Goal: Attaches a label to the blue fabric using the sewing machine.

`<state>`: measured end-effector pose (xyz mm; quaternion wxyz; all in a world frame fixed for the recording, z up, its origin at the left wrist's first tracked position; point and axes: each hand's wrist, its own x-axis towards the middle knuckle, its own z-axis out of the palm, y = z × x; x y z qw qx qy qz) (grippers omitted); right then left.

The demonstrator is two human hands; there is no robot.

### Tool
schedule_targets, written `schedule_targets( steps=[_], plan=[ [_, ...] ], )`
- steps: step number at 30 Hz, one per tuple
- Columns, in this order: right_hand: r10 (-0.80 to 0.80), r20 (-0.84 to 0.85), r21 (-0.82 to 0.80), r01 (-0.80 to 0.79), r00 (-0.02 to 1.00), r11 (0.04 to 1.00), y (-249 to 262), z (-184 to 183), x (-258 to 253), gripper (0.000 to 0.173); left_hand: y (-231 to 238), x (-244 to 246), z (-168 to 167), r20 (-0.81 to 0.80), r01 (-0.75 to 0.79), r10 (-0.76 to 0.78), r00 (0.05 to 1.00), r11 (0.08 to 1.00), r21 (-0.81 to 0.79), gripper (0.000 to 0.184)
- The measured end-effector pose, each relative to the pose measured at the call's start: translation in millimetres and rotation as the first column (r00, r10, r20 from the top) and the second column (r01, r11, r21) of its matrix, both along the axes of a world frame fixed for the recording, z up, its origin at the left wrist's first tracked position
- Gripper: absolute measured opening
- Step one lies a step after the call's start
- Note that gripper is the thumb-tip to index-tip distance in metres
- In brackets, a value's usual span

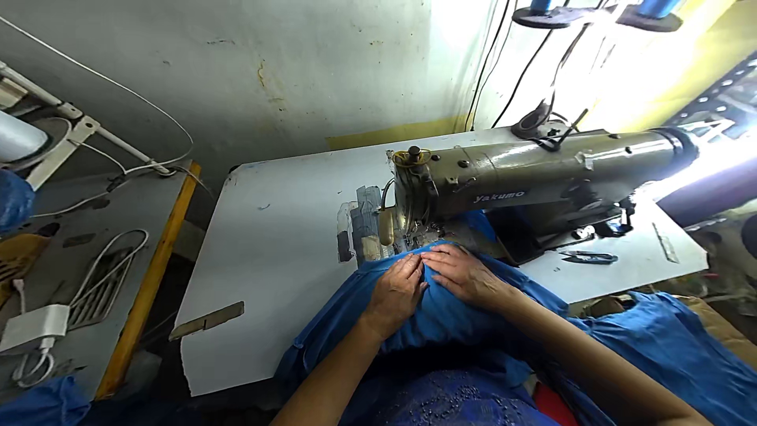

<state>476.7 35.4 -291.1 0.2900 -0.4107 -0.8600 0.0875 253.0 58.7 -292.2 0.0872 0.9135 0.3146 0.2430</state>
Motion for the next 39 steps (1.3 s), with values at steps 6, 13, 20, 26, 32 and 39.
schedule_targets(
  steps=[6,13,20,26,32,39],
  plan=[
    [-0.005,0.108,0.024,0.003,0.994,1.0,1.5,-8.4,-3.8,0.048,3.4,-6.3,0.7,-0.031,0.011,-0.011,0.999,1.0,-0.008,0.041],
    [-0.094,0.043,0.039,0.093,0.995,0.995,24.8,-9.7,-31.0,0.044,38.9,-32.3,0.7,-0.039,0.089,-0.089,0.995,0.996,0.001,0.045],
    [-0.217,-0.007,0.045,0.217,0.976,0.975,28.9,-9.5,-39.6,0.041,65.2,-36.5,4.5,-0.031,0.17,-0.171,0.985,0.985,-0.022,0.044],
    [-0.21,-0.026,0.058,0.211,0.977,0.976,29.2,-10.3,-38.0,0.039,61.9,-33.7,3.7,-0.047,0.144,-0.145,0.988,0.99,-0.005,0.044],
    [-0.208,-0.034,0.061,0.209,0.978,0.976,29.7,-10.6,-37.4,0.038,63.5,-34.2,2.5,-0.035,0.159,-0.159,0.987,0.987,0.003,0.044],
    [-0.197,-0.03,0.085,0.199,0.98,0.976,29.3,-11.1,-36.8,0.038,61.7,-34.7,8.2,-0.069,0.165,-0.167,0.983,0.986,-0.033,0.044]
  ],
)
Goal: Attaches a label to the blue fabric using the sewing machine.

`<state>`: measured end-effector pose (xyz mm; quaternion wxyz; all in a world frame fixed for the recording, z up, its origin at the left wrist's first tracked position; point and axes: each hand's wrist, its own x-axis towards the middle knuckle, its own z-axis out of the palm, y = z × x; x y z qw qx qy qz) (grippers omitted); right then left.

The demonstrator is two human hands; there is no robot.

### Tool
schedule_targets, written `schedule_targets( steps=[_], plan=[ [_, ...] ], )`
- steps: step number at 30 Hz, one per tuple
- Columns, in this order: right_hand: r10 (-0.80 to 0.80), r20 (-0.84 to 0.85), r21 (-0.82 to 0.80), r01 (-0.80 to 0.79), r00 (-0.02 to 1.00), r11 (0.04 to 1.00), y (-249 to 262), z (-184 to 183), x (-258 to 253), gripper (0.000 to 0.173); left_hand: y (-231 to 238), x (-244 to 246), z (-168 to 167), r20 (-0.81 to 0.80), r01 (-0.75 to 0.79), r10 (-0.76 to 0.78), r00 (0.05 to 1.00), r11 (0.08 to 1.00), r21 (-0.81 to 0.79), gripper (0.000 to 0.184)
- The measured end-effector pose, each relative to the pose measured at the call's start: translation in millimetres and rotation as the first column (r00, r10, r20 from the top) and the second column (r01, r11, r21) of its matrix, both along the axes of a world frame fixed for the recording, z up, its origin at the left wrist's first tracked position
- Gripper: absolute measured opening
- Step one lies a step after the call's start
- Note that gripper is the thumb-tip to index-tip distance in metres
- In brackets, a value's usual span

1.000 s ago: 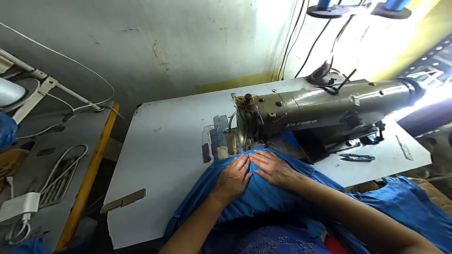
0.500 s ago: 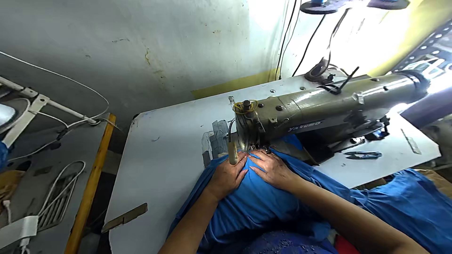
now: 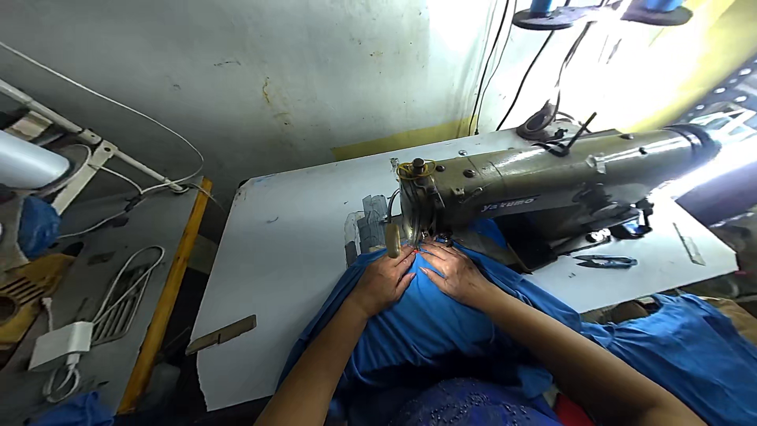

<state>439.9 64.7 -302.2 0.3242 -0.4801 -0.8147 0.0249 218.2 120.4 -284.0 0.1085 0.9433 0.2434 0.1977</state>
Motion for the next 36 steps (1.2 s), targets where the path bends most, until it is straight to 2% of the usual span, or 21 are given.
schedule_targets(
  steps=[5,8,10,12,15,18,20,24,29,32,36],
  plan=[
    [0.047,-0.01,-0.042,-0.048,0.999,0.998,-0.5,0.9,6.3,0.038,-0.4,1.9,1.8,0.0,0.007,-0.007,1.0,1.0,-0.015,0.044],
    [0.031,-0.021,-0.107,-0.034,0.999,0.994,-17.5,15.2,17.6,0.037,-1.7,2.5,3.4,-0.02,0.001,-0.002,1.0,1.0,-0.019,0.045],
    [-0.076,-0.056,-0.025,0.074,0.996,0.997,-34.7,19.9,37.5,0.034,-2.5,2.8,2.7,-0.031,0.0,-0.001,1.0,1.0,-0.01,0.045],
    [-0.246,-0.118,0.101,0.258,0.962,0.961,-51.9,20.3,70.6,0.031,-2.7,3.4,1.6,-0.035,-0.003,0.003,0.999,1.0,-0.003,0.045],
    [-0.503,-0.177,0.281,0.534,0.846,0.798,-73.9,17.6,131.6,0.028,-2.7,5.1,-0.5,-0.024,-0.014,0.015,1.0,1.0,0.027,0.045],
    [-0.672,-0.122,0.238,0.678,0.731,0.695,-89.9,19.7,175.4,0.04,-3.1,5.9,0.4,-0.023,-0.021,0.021,0.999,1.0,0.016,0.044],
    [-0.698,-0.076,0.196,0.697,0.712,0.69,-94.0,20.1,188.3,0.046,-3.9,5.9,1.0,-0.03,-0.027,0.027,0.999,1.0,0.005,0.044],
    [-0.697,-0.049,0.211,0.69,0.715,0.693,-95.5,20.5,190.9,0.044,-3.6,6.2,2.1,-0.037,-0.034,0.034,0.999,0.999,-0.015,0.045],
    [-0.722,-0.025,0.306,0.693,0.691,0.653,-91.2,-3.0,209.9,0.04,-2.9,7.1,5.2,-0.054,-0.051,0.049,0.997,0.998,-0.047,0.046],
    [-0.708,-0.036,0.207,0.698,0.705,0.685,-95.8,21.0,191.6,0.041,-1.9,7.8,5.3,-0.049,-0.058,0.057,0.997,0.998,-0.035,0.046],
    [-0.721,-0.029,0.195,0.712,0.692,0.675,-98.9,26.2,186.4,0.038,0.1,8.7,4.7,-0.059,-0.078,0.076,0.995,0.996,-0.034,0.046]
  ],
)
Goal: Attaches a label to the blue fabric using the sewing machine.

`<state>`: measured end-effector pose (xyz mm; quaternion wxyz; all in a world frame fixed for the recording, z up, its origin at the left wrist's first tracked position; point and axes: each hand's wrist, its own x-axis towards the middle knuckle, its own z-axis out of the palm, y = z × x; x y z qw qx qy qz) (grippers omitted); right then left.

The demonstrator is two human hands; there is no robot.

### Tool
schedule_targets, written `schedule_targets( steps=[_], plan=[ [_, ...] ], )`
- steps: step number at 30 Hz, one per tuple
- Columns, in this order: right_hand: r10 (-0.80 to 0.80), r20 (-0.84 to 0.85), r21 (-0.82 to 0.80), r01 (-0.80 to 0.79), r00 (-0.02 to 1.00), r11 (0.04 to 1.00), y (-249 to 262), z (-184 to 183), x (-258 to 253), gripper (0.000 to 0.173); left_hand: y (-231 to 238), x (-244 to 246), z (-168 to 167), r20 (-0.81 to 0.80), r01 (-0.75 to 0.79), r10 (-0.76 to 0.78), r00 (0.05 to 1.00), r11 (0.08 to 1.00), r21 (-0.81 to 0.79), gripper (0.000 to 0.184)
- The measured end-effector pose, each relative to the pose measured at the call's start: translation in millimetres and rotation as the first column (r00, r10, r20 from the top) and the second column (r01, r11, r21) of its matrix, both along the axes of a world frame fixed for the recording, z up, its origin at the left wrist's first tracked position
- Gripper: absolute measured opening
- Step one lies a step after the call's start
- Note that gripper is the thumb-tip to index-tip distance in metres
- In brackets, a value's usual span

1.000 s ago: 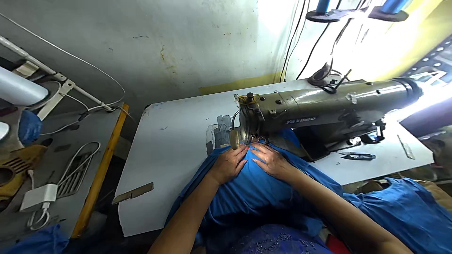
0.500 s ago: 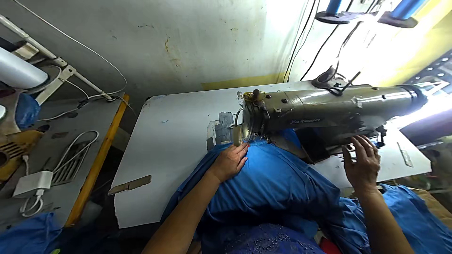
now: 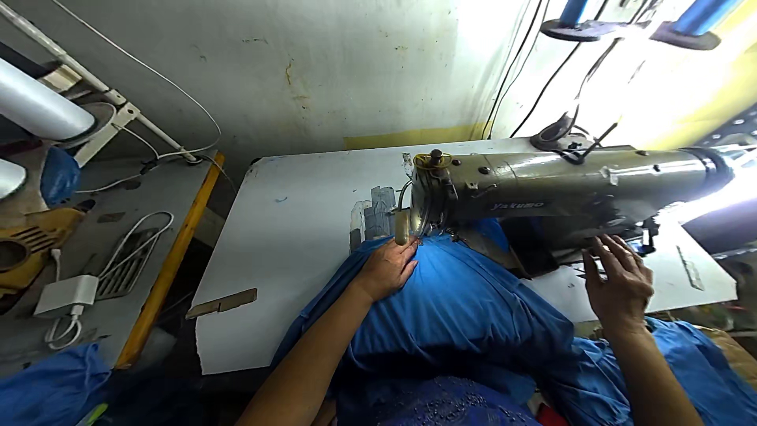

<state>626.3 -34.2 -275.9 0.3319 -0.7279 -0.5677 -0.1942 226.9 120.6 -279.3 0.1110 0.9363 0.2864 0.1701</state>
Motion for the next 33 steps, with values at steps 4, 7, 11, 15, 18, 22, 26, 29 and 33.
schedule_targets(
  steps=[4,7,11,15,18,22,26,29,33],
  plan=[
    [0.005,-0.043,-0.123,-0.01,0.999,0.992,-6.4,-24.6,-1.4,0.04,-1.2,-0.2,1.6,0.0,-0.007,0.007,1.0,1.0,0.002,0.046],
    [0.003,-0.039,-0.123,-0.008,0.999,0.992,-6.7,-35.7,-1.5,0.043,-2.0,0.2,-0.3,0.017,0.002,-0.003,1.0,1.0,0.023,0.044],
    [0.005,-0.025,-0.107,-0.008,1.0,0.994,-6.2,-37.0,-0.4,0.043,-4.1,-0.1,-1.9,0.057,0.013,-0.017,0.998,0.998,0.068,0.04],
    [0.005,-0.028,-0.102,-0.008,1.0,0.995,-6.4,-36.7,-1.1,0.042,-5.3,-0.6,-6.2,0.09,0.026,-0.038,0.995,0.991,0.131,0.038],
    [-0.009,-0.016,-0.064,0.008,1.0,0.998,-6.7,-35.6,-2.2,0.043,-6.4,0.1,-7.5,0.112,0.026,-0.044,0.993,0.987,0.157,0.035],
    [-0.066,-0.098,-0.022,0.064,0.993,0.998,-9.9,-27.7,-7.8,0.067,-7.4,0.0,-7.1,0.107,0.024,-0.043,0.993,0.985,0.174,0.037],
    [-0.131,-0.17,-0.077,0.119,0.977,0.99,-10.0,-26.5,-7.7,0.078,-7.5,0.6,-6.8,0.088,0.013,-0.028,0.996,0.985,0.172,0.039],
    [-0.119,-0.164,-0.065,0.109,0.979,0.992,-9.6,-26.0,-8.3,0.075,-7.6,2.2,-5.9,0.069,-0.003,-0.009,0.998,0.985,0.175,0.04],
    [-0.12,-0.184,-0.057,0.111,0.976,0.992,-10.1,-27.0,-8.8,0.072,-8.2,2.9,-3.1,0.027,-0.013,0.009,1.0,0.989,0.145,0.042]
  ],
)
